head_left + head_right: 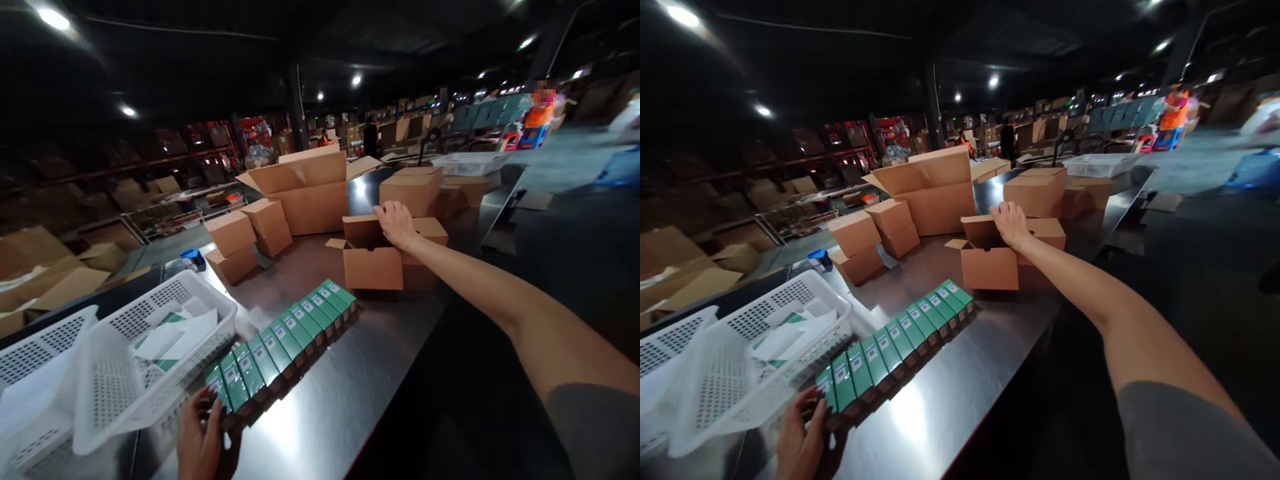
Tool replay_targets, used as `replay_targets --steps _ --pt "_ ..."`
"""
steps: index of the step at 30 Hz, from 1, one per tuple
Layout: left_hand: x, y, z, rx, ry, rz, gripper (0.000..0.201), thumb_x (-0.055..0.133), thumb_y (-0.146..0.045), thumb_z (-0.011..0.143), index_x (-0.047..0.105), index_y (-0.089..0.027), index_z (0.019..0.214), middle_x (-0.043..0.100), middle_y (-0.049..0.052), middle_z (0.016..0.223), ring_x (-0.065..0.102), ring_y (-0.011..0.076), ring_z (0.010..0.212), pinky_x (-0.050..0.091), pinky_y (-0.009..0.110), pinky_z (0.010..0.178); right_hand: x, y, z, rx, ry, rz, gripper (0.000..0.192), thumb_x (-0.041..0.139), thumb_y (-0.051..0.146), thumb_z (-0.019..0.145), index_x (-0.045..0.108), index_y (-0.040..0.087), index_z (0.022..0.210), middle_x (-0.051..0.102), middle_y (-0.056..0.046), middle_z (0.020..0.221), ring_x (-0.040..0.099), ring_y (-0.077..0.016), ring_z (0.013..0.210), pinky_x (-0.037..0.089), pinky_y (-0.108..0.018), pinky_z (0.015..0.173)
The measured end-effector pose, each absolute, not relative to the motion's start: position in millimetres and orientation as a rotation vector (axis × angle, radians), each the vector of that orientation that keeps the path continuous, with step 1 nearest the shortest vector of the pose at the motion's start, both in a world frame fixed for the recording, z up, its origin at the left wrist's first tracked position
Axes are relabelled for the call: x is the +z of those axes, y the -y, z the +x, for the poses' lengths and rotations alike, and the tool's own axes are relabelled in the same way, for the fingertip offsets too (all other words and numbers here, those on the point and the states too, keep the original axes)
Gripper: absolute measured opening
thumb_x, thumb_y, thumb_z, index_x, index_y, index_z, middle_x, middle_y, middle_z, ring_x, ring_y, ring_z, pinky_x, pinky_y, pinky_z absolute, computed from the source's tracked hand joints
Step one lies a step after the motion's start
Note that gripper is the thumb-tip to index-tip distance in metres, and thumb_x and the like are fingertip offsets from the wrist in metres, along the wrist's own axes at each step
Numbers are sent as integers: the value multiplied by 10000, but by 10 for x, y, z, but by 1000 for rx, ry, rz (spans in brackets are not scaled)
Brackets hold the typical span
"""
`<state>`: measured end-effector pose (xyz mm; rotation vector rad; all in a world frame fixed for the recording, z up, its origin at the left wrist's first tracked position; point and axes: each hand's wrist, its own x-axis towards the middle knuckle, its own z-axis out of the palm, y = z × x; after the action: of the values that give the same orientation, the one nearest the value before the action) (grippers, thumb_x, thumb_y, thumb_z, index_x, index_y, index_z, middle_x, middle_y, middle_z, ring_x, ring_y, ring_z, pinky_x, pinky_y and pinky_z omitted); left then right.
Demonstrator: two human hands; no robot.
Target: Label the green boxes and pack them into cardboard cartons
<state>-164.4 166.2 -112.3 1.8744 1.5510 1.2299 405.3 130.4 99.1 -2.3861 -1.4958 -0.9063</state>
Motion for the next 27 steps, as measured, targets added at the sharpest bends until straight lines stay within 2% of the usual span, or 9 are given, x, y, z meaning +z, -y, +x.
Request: replay_targets --steps 3,9,12,15,17,19,22,24,27 --pt "-1132 -1655 -1641 1269 -1517 1843 533 544 -653 778 595 -192 1041 618 84 1016 629 278 832 543 465 746 974 -1452 3973 -941 1473 -2376 405 283 121 991 539 112 1305 523 -210 1279 449 -339 1122 351 -440 900" --pt "-1081 -1635 -1587 1294 -1472 1863 511 534 -616 811 599 -172 1054 629 102 996 620 268 811 531 447 727 944 -1388 3870 -919 1769 -2337 407 235 104 998 611 127 1153 599 -172 1072 518 -288 978 343 -355 764" --pt "-1059 -1628 -1587 1262 -1481 1895 548 547 -631 775 602 -155 1041 624 108 965 616 273 786 530 449 706 927 -1315 3847 -885 1903 -2325 402 257 116 997 596 134 1213 606 -174 1094 541 -280 978 364 -352 781" --pt "-1060 -1612 -1601 1225 -1525 1904 564 527 -631 784 598 -152 1072 610 103 977 613 257 758 526 437 697 917 -1319 3866 -813 2001 -2325 422 309 132 987 524 113 1349 595 -201 1200 535 -305 1100 384 -397 916" --pt "-1065 -1597 -1607 1203 -1537 1906 559 511 -628 799 592 -157 1089 603 98 991 615 249 751 527 429 693 886 -1361 3904 -748 2046 -2326 525 472 222 954 416 96 1461 517 -227 1369 444 -356 1274 330 -457 1051" --pt "-1068 -1586 -1609 1195 -1536 1907 561 509 -631 800 588 -161 1095 603 99 1006 619 252 764 531 431 699 819 -1416 3955 -619 2049 -2375 848 672 330 842 272 85 1548 329 -248 1550 254 -434 1424 234 -542 1137" --pt "-1072 -1586 -1605 1208 -1521 1911 560 519 -631 790 590 -166 1094 609 102 1014 619 262 780 535 443 713 673 -1500 4033 -356 2003 -2491 1030 742 380 778 166 112 1589 123 -242 1637 56 -488 1482 143 -662 1139" --pt "-1075 -1592 -1600 1236 -1514 1903 546 532 -630 782 596 -175 1076 616 99 993 614 265 766 536 450 703 594 -1552 4075 -231 1960 -2533 943 714 387 825 208 147 1584 163 -232 1632 116 -470 1484 188 -689 1121" --pt "-1081 -1595 -1593 1256 -1502 1892 530 543 -623 789 596 -180 1076 625 102 1010 610 261 758 536 452 700 562 -1618 4109 -154 1908 -2525 693 691 410 890 419 183 1485 379 -181 1548 399 -380 1390 388 -618 1076"
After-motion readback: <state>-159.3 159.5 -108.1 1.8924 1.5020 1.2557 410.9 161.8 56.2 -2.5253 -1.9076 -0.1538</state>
